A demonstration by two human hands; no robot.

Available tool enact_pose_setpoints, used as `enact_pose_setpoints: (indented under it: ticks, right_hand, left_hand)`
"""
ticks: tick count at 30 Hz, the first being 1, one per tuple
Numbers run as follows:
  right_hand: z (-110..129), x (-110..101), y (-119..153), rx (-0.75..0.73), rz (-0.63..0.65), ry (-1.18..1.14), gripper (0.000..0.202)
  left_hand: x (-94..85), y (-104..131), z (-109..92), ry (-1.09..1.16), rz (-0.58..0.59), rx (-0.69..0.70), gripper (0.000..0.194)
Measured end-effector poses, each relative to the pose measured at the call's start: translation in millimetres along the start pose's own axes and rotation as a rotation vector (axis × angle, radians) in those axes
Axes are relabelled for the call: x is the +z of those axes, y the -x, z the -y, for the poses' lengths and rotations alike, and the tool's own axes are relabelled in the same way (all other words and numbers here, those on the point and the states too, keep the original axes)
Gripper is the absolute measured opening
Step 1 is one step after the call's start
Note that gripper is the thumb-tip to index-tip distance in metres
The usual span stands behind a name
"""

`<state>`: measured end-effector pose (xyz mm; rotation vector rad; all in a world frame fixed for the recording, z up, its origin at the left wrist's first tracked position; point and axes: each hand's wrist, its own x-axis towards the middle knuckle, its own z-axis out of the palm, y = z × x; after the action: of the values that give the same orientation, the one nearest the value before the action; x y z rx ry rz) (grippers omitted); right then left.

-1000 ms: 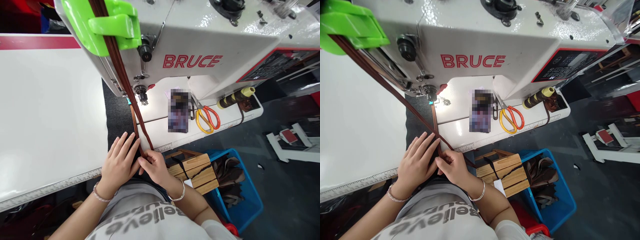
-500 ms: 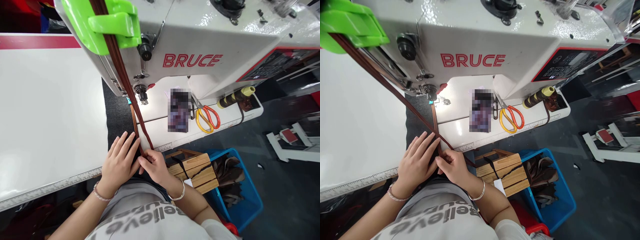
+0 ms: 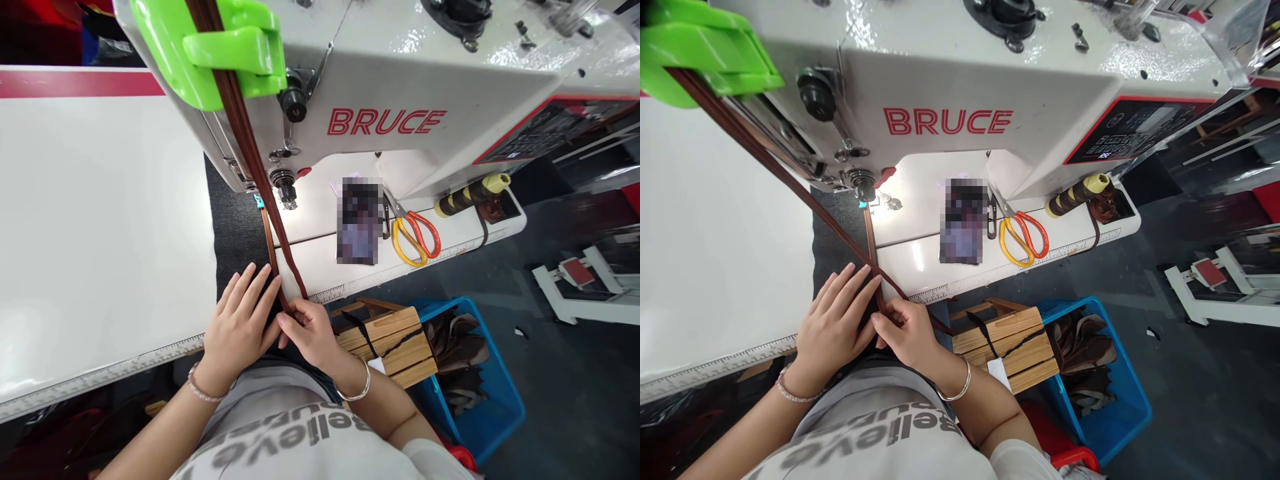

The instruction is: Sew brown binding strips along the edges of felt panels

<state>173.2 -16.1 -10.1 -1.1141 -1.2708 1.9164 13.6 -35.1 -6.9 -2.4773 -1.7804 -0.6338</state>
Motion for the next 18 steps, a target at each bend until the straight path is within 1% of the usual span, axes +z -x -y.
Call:
enact_pose_setpoints:
  ticks: [18]
  right_hand:
    - [-1.8,0.3,-0.1,0.001,-0.005,0.005,0.03]
  left_hand:
    - [-0.2,-0.4,-0.6,-0.003,-0.003,0.002,0.059]
